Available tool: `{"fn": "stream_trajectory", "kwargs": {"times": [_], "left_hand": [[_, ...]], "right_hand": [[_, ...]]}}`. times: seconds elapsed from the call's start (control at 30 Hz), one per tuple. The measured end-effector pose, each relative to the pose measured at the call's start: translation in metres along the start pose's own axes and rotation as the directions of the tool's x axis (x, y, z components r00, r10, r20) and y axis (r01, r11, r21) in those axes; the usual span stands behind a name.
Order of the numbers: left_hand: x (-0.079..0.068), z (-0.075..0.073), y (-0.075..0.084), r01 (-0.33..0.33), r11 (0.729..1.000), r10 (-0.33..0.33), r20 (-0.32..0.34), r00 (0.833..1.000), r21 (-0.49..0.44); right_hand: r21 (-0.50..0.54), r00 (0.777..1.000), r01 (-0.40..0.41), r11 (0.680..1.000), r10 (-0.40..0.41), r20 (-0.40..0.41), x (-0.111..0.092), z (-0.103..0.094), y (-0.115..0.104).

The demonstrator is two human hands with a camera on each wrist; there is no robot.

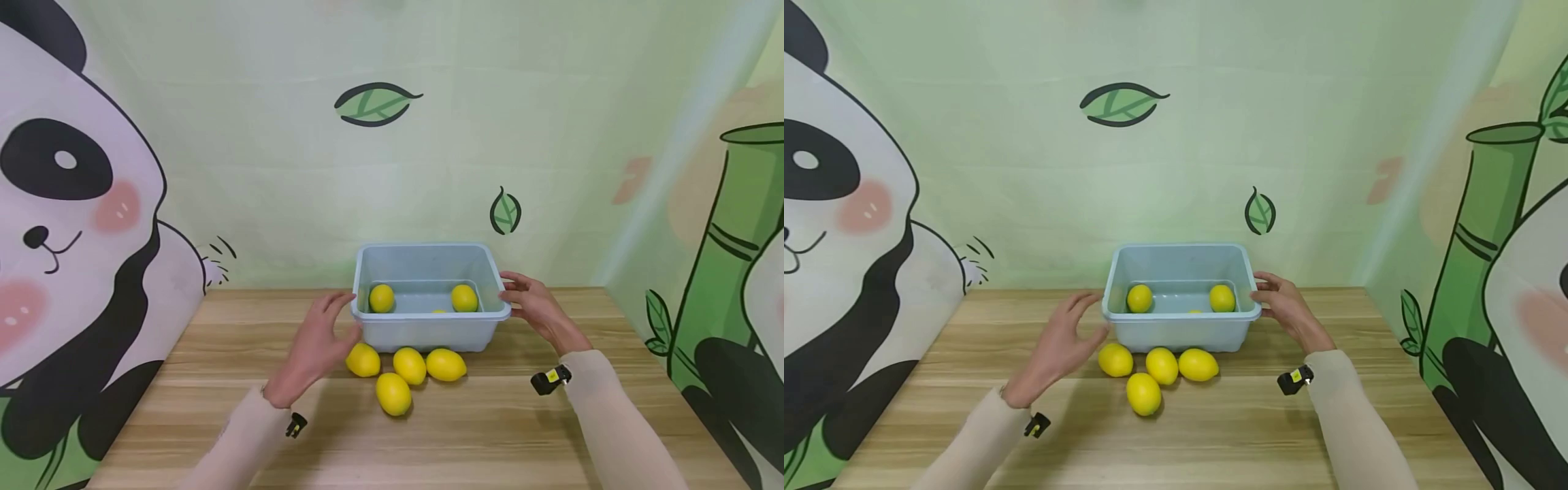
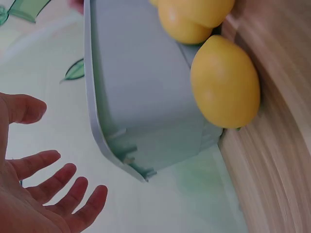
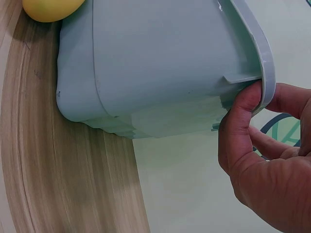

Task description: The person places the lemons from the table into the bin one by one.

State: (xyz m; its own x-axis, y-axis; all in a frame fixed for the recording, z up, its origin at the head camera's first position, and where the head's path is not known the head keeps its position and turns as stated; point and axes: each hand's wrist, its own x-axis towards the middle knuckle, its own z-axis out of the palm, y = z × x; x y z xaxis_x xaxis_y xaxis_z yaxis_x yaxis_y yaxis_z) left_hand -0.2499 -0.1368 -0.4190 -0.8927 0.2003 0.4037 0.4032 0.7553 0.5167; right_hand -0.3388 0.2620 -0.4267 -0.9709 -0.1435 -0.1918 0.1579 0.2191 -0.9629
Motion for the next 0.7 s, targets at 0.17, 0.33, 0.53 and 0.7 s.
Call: {"fn": "stream_trajectory", "kwargs": {"times": [0.17,0.33,0.53,0.7], "left_hand": [[-0.016,0.006,0.006,-0.132,0.988,0.131,0.018,0.991,0.083],[-0.026,0.013,0.010,-0.218,0.967,0.211,0.068,0.975,0.129],[-0.033,0.029,0.012,-0.281,0.946,0.257,0.155,0.954,0.163],[-0.038,0.042,0.015,-0.308,0.937,0.263,0.245,0.933,0.167]], "right_hand": [[-0.004,1.000,0.001,1.000,-0.001,-0.002,0.000,0.000,-0.001],[-0.083,1.000,0.014,0.996,-0.015,-0.011,-0.001,-0.001,-0.006],[-0.168,0.999,0.020,0.986,-0.025,-0.027,-0.003,0.001,-0.010],[-0.162,1.000,0.012,0.987,-0.017,-0.027,-0.003,0.001,-0.010]]}}
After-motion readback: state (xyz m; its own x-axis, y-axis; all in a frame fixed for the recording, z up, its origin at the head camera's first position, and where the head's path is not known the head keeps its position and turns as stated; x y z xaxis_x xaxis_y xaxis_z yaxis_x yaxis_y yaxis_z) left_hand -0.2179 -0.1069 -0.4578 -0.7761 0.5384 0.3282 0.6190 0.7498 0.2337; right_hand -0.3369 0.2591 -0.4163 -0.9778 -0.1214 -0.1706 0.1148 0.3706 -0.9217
